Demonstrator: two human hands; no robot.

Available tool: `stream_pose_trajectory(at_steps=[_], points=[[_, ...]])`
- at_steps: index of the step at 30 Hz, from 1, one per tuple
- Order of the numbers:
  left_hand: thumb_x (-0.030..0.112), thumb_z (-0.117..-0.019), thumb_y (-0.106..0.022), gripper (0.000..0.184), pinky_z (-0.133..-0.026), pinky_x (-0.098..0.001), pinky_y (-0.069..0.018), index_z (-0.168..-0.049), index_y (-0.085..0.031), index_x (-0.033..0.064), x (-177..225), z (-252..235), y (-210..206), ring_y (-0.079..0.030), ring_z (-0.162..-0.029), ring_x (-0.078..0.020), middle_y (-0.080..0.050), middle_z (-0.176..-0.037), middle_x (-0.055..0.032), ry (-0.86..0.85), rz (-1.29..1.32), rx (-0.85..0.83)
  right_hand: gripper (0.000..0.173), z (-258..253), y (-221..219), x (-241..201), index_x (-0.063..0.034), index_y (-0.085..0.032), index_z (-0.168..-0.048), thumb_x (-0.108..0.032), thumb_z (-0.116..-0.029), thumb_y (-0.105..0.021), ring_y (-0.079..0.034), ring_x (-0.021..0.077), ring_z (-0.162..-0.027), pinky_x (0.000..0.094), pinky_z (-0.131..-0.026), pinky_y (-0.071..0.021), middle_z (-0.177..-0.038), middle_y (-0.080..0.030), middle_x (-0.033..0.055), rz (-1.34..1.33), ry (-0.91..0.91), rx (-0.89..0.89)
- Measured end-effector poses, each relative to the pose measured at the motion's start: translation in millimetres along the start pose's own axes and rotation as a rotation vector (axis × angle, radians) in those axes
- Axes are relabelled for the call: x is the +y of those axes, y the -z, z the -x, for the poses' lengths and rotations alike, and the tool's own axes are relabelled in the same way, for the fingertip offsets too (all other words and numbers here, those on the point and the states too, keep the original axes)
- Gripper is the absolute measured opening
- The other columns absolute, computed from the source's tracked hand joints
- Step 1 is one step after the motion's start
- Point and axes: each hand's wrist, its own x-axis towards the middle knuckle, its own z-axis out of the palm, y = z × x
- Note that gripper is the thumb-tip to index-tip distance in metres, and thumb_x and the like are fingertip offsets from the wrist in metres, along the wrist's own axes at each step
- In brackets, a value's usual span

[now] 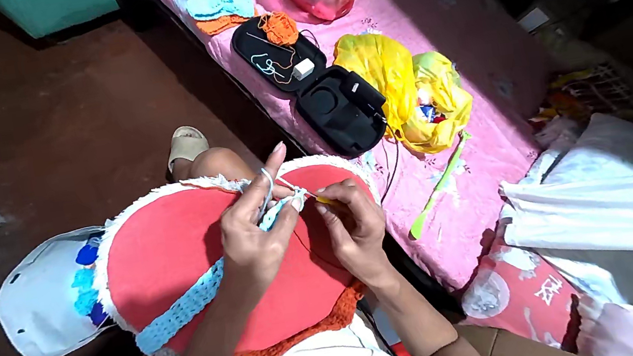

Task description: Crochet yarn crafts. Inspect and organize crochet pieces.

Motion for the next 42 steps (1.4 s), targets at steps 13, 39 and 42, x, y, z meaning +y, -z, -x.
stream_pose_trajectory(at_steps=[13, 39, 42], points=[[0.004, -0.0871, -0.064, 0.059, -0.070, -0.0177, -0.0553, -0.146, -0.057, 0.0085, -12.0, 0.4, 3.6, -0.065, -0.075, -0.0022, -0.072, -0.091, -0.0010, -0.143, -0.352, -0.021, 0.012, -3.2, 18.3, -2.7, 0.0048, -0.071, -0.100, 0.001, -0.0925, -0.062, -0.064, 0.0031, -0.085, 0.0174, -0.077, -0.0554, -0.091, -0.067, 0.0048, -0.262, -0.269, -0.188], [-0.012, -0.0822, -0.067, 0.066, -0.070, -0.0174, -0.0583, -0.145, -0.054, 0.0019, 1.0, 4.9, 15.0, -0.070, -0.075, -0.0053, -0.076, -0.090, -0.0003, 0.252, 0.144, -0.009, 0.027, -18.1, 24.8, -2.4, 0.0015, -0.074, -0.114, 0.003, -0.0942, -0.055, -0.062, 0.0033, -0.086, 0.0198, -0.079, -0.0537, -0.098, -0.068, 0.0022, -0.457, -0.437, -0.320], [-0.010, -0.0834, -0.067, 0.065, -0.068, -0.0165, -0.0571, -0.146, -0.055, 0.0045, 1.2, 2.8, 19.3, -0.070, -0.073, -0.0044, -0.076, -0.090, -0.0003, 0.333, 0.087, -0.054, 0.029, -15.3, 30.4, 4.7, -0.0016, -0.076, -0.113, 0.003, -0.0940, -0.055, -0.061, 0.0036, -0.087, 0.0199, -0.081, -0.0532, -0.094, -0.067, 0.0023, -0.233, -0.302, -0.373]])
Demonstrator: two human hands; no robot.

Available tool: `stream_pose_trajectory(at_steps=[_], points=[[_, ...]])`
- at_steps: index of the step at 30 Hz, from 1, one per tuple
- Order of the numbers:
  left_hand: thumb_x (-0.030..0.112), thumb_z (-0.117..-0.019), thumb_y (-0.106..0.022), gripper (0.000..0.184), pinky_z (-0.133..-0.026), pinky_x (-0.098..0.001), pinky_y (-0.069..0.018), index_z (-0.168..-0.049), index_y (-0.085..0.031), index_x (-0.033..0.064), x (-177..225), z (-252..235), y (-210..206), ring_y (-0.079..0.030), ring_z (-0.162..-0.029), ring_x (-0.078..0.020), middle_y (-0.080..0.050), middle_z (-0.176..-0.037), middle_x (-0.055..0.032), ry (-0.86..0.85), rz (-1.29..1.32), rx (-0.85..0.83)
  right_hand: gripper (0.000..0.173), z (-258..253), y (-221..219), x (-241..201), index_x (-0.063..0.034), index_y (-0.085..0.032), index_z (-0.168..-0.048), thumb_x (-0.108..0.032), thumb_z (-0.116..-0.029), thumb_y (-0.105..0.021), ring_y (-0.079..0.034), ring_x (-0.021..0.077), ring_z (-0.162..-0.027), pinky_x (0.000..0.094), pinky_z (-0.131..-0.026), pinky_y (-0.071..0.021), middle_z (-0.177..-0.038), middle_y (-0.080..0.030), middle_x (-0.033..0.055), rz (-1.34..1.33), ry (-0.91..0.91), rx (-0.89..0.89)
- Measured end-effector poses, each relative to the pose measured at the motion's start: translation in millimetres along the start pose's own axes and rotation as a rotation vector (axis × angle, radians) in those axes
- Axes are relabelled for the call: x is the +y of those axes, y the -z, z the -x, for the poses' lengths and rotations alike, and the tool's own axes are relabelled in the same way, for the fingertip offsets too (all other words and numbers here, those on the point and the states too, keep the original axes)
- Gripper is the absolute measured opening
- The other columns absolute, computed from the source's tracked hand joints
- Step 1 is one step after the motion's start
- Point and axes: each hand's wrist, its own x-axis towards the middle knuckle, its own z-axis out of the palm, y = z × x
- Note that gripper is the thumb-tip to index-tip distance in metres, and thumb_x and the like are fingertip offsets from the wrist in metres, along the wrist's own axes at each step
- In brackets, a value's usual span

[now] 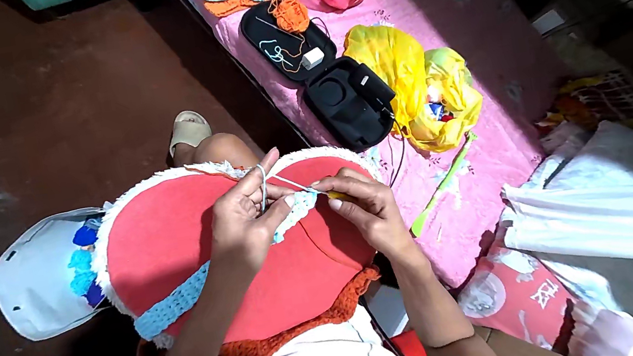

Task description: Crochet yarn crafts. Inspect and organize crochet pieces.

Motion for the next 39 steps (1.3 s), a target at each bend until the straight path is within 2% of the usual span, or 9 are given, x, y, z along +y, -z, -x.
stream_pose_trajectory(at_steps=[3, 7, 13, 19, 24, 30, 35, 39], points=[[-0.009, -0.0844, -0.068, 0.065, -0.064, -0.0156, -0.0556, -0.146, -0.056, 0.0070, 0.5, -0.6, -0.8, -0.068, -0.071, -0.0031, -0.075, -0.089, 0.0010, 0.035, -0.087, 0.002, 0.029, 2.3, 2.9, 5.7, -0.0061, -0.077, -0.115, -0.001, -0.0949, -0.056, -0.059, 0.0037, -0.080, 0.0196, -0.075, -0.0517, -0.089, -0.065, 0.0029, 0.172, 0.085, -0.025], [-0.004, -0.0850, -0.069, 0.062, -0.059, -0.0156, -0.0528, -0.145, -0.057, 0.0094, -5.5, -0.6, -4.4, -0.064, -0.066, -0.0009, -0.073, -0.086, 0.0039, 0.006, -0.227, 0.034, 0.033, 4.5, 4.4, 9.1, -0.0132, -0.078, -0.116, -0.004, -0.0948, -0.056, -0.057, 0.0089, -0.070, 0.0263, -0.061, -0.0489, -0.083, -0.062, 0.0045, 0.393, 0.182, -0.034], [0.001, -0.0873, -0.066, 0.062, -0.062, -0.0156, -0.0529, -0.147, -0.055, 0.0105, -10.5, 0.7, -9.2, -0.064, -0.068, 0.0002, -0.073, -0.087, 0.0054, -0.017, -0.367, 0.050, 0.036, 6.1, -1.9, 6.4, -0.0132, -0.080, -0.113, -0.002, -0.0888, -0.056, -0.058, 0.0136, -0.066, 0.0289, -0.054, -0.0461, -0.081, -0.062, 0.0061, 0.613, 0.254, -0.007], [0.002, -0.0874, -0.064, 0.061, -0.063, -0.0151, -0.0525, -0.147, -0.055, 0.0112, -10.2, 1.9, -12.0, -0.063, -0.069, 0.0020, -0.072, -0.086, 0.0071, -0.024, -0.448, 0.060, 0.037, 7.9, -7.2, 6.3, -0.0126, -0.080, -0.114, -0.002, -0.0854, -0.058, -0.061, 0.0173, -0.068, 0.0311, -0.053, -0.0480, -0.084, -0.064, 0.0079, 0.703, 0.276, 0.002], [0.005, -0.0905, -0.063, 0.060, -0.059, -0.0168, -0.0511, -0.149, -0.054, 0.0148, -10.5, 2.8, -13.8, -0.062, -0.067, 0.0009, -0.073, -0.089, 0.0059, -0.026, -0.532, 0.068, 0.038, 8.6, -12.6, 4.7, -0.0130, -0.080, -0.113, -0.001, -0.0832, -0.059, -0.063, 0.0202, -0.069, 0.0322, -0.052, -0.0485, -0.084, -0.066, 0.0088, 0.796, 0.294, 0.009], [0.005, -0.0899, -0.061, 0.055, -0.072, -0.0202, -0.0560, -0.144, -0.058, 0.0074, -20.4, 6.7, -19.3, -0.068, -0.078, -0.0041, -0.073, -0.091, -0.0005, -0.200, -0.659, 0.137, 0.036, 11.8, -24.0, 4.9, -0.0136, -0.080, -0.112, -0.003, -0.0835, -0.061, -0.062, 0.0208, -0.070, 0.0308, -0.052, -0.0470, -0.085, -0.066, 0.0082, 0.918, 0.316, 0.058], [0.004, -0.0904, -0.059, 0.053, -0.072, -0.0214, -0.0558, -0.143, -0.058, 0.0037, -27.2, 8.3, -18.1, -0.068, -0.078, -0.0071, -0.074, -0.091, -0.0023, -0.319, -0.685, 0.153, 0.036, 14.0, -31.5, 4.6, -0.0133, -0.080, -0.112, -0.003, -0.0818, -0.062, -0.062, 0.0212, -0.070, 0.0310, -0.053, -0.0473, -0.085, -0.066, 0.0084, 0.937, 0.307, 0.082], [0.005, -0.0905, -0.061, 0.054, -0.073, -0.0176, -0.0559, -0.144, -0.056, 0.0052, -23.8, 7.7, -16.4, -0.067, -0.080, -0.0015, -0.073, -0.094, 0.0005, -0.226, -0.583, 0.144, 0.037, 13.1, -26.0, 4.2, -0.0130, -0.080, -0.113, -0.002, -0.0839, -0.060, -0.063, 0.0191, -0.070, 0.0323, -0.054, -0.0504, -0.085, -0.066, 0.0079, 0.771, 0.218, 0.069]])
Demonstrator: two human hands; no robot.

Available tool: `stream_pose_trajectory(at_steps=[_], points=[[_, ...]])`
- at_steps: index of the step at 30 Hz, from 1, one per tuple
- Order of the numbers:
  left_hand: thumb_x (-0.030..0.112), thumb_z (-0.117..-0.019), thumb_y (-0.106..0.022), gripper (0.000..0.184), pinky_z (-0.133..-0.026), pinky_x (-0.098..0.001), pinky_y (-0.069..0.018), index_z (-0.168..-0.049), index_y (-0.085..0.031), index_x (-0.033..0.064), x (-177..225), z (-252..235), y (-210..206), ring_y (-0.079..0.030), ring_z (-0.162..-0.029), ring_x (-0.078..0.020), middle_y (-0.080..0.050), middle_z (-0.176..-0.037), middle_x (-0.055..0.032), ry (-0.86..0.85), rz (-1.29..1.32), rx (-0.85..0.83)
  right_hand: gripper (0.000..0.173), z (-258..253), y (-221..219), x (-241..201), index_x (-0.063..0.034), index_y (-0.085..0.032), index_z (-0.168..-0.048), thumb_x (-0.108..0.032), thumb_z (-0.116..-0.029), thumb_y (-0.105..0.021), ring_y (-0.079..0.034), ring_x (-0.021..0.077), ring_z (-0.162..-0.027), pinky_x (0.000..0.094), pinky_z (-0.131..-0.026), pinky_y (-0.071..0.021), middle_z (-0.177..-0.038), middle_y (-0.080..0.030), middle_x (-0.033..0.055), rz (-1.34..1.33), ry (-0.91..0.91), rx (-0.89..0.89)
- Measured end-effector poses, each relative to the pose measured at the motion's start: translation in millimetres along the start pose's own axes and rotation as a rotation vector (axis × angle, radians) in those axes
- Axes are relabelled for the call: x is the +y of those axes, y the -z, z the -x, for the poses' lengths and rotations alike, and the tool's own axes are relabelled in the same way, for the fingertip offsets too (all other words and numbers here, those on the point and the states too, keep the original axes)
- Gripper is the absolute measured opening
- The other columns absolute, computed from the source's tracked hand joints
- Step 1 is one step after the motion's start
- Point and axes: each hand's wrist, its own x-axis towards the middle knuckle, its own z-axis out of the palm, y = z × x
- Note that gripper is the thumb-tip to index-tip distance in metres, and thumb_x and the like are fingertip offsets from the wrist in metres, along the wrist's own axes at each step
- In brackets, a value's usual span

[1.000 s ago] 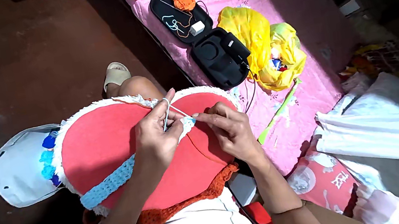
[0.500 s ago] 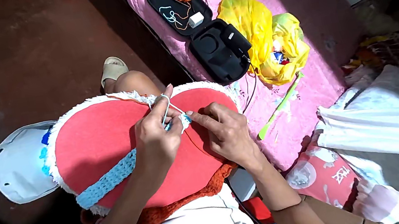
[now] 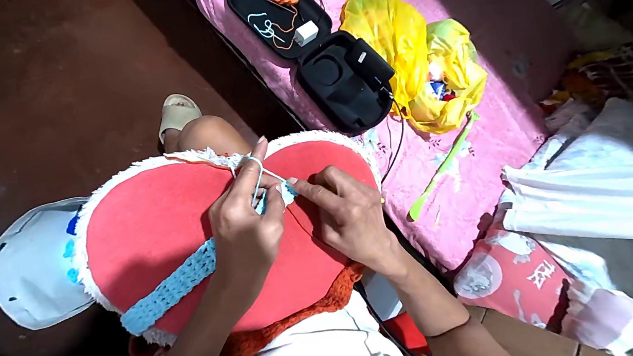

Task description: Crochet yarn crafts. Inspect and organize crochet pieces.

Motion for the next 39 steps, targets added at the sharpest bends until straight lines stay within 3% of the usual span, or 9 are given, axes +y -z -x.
stream_pose_trajectory(at_steps=[5, 9, 14, 29, 35, 39], points=[[0.005, -0.0918, -0.062, 0.055, -0.064, -0.0176, -0.0531, -0.146, -0.055, 0.0099, 4.5, -4.5, 4.5, -0.065, -0.072, 0.0005, -0.073, -0.091, 0.0039, 0.106, 0.010, -0.056, 0.036, -0.2, 5.8, 6.2, -0.0134, -0.080, -0.114, -0.002, -0.0873, -0.058, -0.060, 0.0156, -0.067, 0.0307, -0.054, -0.0484, -0.083, -0.064, 0.0061, -0.102, -0.033, -0.020], [0.006, -0.0919, -0.061, 0.055, -0.066, -0.0177, -0.0539, -0.147, -0.055, 0.0114, 5.0, -5.6, 5.4, -0.065, -0.073, 0.0007, -0.073, -0.091, 0.0047, 0.123, 0.006, -0.068, 0.037, 0.4, 7.4, 9.3, -0.0141, -0.079, -0.115, -0.003, -0.0885, -0.057, -0.059, 0.0139, -0.068, 0.0304, -0.055, -0.0481, -0.082, -0.063, 0.0048, -0.158, -0.059, -0.042], [0.007, -0.0923, -0.060, 0.054, -0.061, -0.0193, -0.0531, -0.146, -0.056, 0.0120, 6.1, -6.3, 4.5, -0.064, -0.069, -0.0008, -0.072, -0.088, 0.0042, 0.132, -0.027, -0.076, 0.037, -0.2, 6.1, 8.7, -0.0130, -0.080, -0.114, -0.002, -0.0863, -0.058, -0.060, 0.0154, -0.068, 0.0306, -0.053, -0.0478, -0.083, -0.063, 0.0059, -0.116, -0.024, -0.040], [0.007, -0.0923, -0.060, 0.055, -0.066, -0.0229, -0.0545, -0.147, -0.055, 0.0106, 5.0, -4.6, 4.3, -0.065, -0.073, -0.0047, -0.071, -0.089, 0.0004, 0.117, -0.096, -0.080, 0.039, 1.4, -1.7, -4.1, -0.0121, -0.079, -0.115, -0.002, -0.0805, -0.062, -0.063, 0.0222, -0.070, 0.0329, -0.051, -0.0481, -0.086, -0.065, 0.0087, 0.104, 0.049, -0.036], [0.006, -0.0913, -0.062, 0.057, -0.070, -0.0228, -0.0555, -0.148, -0.054, 0.0096, 2.8, -4.7, 4.1, -0.067, -0.076, -0.0041, -0.073, -0.092, 0.0004, 0.108, -0.067, -0.064, 0.041, 1.2, -8.5, -14.6, -0.0101, -0.078, -0.115, -0.001, -0.0783, -0.064, -0.063, 0.0218, -0.069, 0.0323, -0.052, -0.0496, -0.087, -0.066, 0.0092, 0.141, -0.014, -0.022], [0.005, -0.0915, -0.061, 0.055, -0.073, -0.0250, -0.0564, -0.146, -0.056, 0.0064, -2.0, 2.4, -2.8, -0.068, -0.081, -0.0089, -0.074, -0.095, -0.0035, -0.039, -0.108, 0.028, 0.039, -0.4, -12.6, -20.8, -0.0100, -0.078, -0.115, -0.001, -0.0798, -0.065, -0.064, 0.0218, -0.070, 0.0313, -0.053, -0.0506, -0.088, -0.067, 0.0096, 0.163, -0.021, -0.003]])
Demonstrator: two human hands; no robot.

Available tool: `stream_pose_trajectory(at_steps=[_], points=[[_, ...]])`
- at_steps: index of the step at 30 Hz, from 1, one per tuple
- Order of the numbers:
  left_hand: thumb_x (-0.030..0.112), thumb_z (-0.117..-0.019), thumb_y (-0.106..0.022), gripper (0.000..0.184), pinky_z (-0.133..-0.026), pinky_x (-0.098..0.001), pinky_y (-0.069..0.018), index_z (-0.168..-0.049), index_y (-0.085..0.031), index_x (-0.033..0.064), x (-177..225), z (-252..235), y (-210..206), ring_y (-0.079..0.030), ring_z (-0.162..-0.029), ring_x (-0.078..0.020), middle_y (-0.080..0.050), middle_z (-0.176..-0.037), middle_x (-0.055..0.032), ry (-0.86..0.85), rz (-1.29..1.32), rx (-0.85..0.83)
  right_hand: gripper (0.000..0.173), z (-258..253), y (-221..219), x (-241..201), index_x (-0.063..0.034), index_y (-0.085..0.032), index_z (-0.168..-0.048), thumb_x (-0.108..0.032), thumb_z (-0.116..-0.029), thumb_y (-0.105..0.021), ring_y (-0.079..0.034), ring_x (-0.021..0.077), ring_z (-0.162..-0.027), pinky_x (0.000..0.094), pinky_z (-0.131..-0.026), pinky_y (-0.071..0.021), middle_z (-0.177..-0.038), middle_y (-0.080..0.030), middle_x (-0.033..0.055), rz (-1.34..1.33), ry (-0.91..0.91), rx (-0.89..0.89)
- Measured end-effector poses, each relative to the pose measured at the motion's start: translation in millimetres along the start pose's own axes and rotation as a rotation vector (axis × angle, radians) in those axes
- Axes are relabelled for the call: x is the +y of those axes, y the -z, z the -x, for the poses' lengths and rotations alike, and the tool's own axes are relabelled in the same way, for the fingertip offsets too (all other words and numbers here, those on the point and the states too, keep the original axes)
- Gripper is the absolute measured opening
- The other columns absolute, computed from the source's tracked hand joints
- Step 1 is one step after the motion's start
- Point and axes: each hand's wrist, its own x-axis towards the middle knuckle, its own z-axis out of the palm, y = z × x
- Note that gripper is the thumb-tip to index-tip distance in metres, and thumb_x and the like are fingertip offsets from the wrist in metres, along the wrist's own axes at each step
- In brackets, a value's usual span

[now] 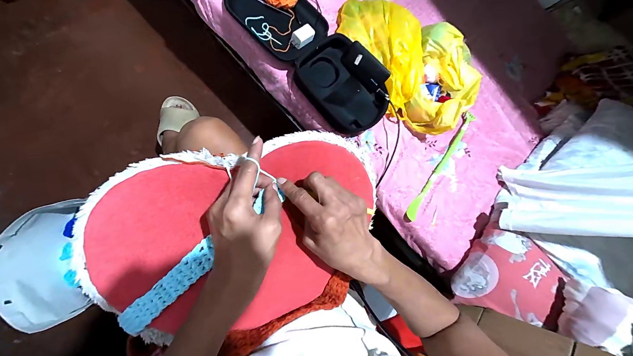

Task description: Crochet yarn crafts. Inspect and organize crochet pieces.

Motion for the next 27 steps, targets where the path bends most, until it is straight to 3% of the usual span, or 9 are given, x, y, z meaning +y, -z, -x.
stream_pose_trajectory(at_steps=[4, 9, 13, 17, 21, 22, 23, 25, 27], points=[[0.002, -0.0942, -0.057, 0.048, -0.079, -0.0327, -0.0580, -0.142, -0.058, -0.0004, -5.2, 3.9, -5.4, -0.073, -0.087, -0.0204, -0.075, -0.099, -0.0129, -0.166, -0.067, 0.082, 0.036, -2.5, -0.7, -4.4, -0.0094, -0.079, -0.114, -0.002, -0.0805, -0.066, -0.064, 0.0212, -0.070, 0.0308, -0.053, -0.0505, -0.088, -0.066, 0.0091, -0.012, -0.011, 0.006], [0.008, -0.0905, -0.066, 0.058, -0.075, -0.0260, -0.0574, -0.147, -0.053, 0.0029, -2.2, 1.5, -4.3, -0.068, -0.085, -0.0117, -0.071, -0.108, -0.0115, -0.048, 0.036, 0.103, 0.037, 0.7, -4.3, -4.8, -0.0076, -0.077, -0.117, 0.000, -0.0838, -0.062, -0.064, 0.0184, -0.071, 0.0285, -0.056, -0.0530, -0.086, -0.065, 0.0091, -0.130, -0.084, 0.116], [0.008, -0.0887, -0.068, 0.067, -0.070, -0.0204, -0.0556, -0.152, -0.048, 0.0088, 0.4, 0.2, -4.4, -0.067, -0.077, -0.0019, -0.074, -0.094, -0.0001, 0.064, 0.148, 0.100, 0.036, 1.4, -5.7, -9.1, -0.0070, -0.078, -0.115, 0.001, -0.0846, -0.061, -0.065, 0.0186, -0.074, 0.0277, -0.059, -0.0549, -0.088, -0.067, 0.0104, -0.174, -0.098, 0.166], [0.004, -0.0899, -0.068, 0.063, -0.072, -0.0182, -0.0559, -0.150, -0.049, 0.0041, -2.7, 0.8, -7.1, -0.068, -0.077, -0.0002, -0.076, -0.093, -0.0003, 0.011, 0.255, 0.154, 0.034, -1.5, -3.1, -13.0, -0.0055, -0.078, -0.114, 0.001, -0.0850, -0.062, -0.066, 0.0185, -0.076, 0.0275, -0.061, -0.0559, -0.090, -0.068, 0.0108, -0.213, -0.117, 0.165], [-0.001, -0.0881, -0.065, 0.059, -0.074, -0.0164, -0.0556, -0.145, -0.053, -0.0009, 0.3, 2.3, -7.9, -0.067, -0.077, 0.0010, -0.075, -0.091, 0.0007, -0.013, 0.395, 0.161, 0.032, -10.6, 4.9, -13.5, 0.0002, -0.071, -0.123, 0.002, -0.0944, -0.057, -0.066, 0.0105, -0.087, 0.0245, -0.077, -0.0573, -0.100, -0.069, 0.0091, -0.674, -0.328, 0.050], [-0.002, -0.0874, -0.065, 0.060, -0.074, -0.0157, -0.0557, -0.146, -0.052, -0.0011, 2.9, 2.3, -5.6, -0.067, -0.077, 0.0010, -0.074, -0.090, 0.0022, 0.016, 0.457, 0.141, 0.031, -14.0, 7.2, -12.7, 0.0018, -0.067, -0.125, 0.002, -0.0955, -0.057, -0.066, 0.0076, -0.086, 0.0220, -0.077, -0.0566, -0.102, -0.070, 0.0088, -0.858, -0.405, 0.025], [-0.003, -0.0871, -0.066, 0.061, -0.073, -0.0156, -0.0562, -0.147, -0.051, -0.0008, 5.0, 1.7, -2.1, -0.067, -0.076, 0.0005, -0.074, -0.090, 0.0030, 0.049, 0.512, 0.118, 0.031, -16.9, 7.9, -12.4, 0.0029, -0.064, -0.126, 0.004, -0.0952, -0.057, -0.063, 0.0048, -0.079, 0.0193, -0.070, -0.0540, -0.098, -0.069, 0.0079, -1.000, -0.455, 0.024], [-0.004, -0.0856, -0.067, 0.064, -0.068, -0.0155, -0.0562, -0.147, -0.050, 0.0007, 7.3, -1.6, 6.8, -0.067, -0.073, -0.0008, -0.074, -0.086, 0.0035, 0.123, 0.593, 0.062, 0.032, -16.2, 5.8, -10.6, 0.0053, -0.061, -0.127, 0.006, -0.0945, -0.057, -0.061, 0.0035, -0.074, 0.0179, -0.066, -0.0520, -0.094, -0.068, 0.0078, -1.066, -0.425, 0.045], [-0.005, -0.0846, -0.068, 0.066, -0.067, -0.0169, -0.0571, -0.148, -0.051, 0.0022, 6.3, -4.7, 14.6, -0.068, -0.072, -0.0030, -0.073, -0.084, 0.0025, 0.180, 0.634, 0.002, 0.027, -10.5, 0.1, -3.7, 0.0075, -0.064, -0.121, 0.002, -0.0949, -0.059, -0.067, 0.0072, -0.086, 0.0218, -0.080, -0.0576, -0.098, -0.070, 0.0103, -0.853, -0.257, 0.096]])
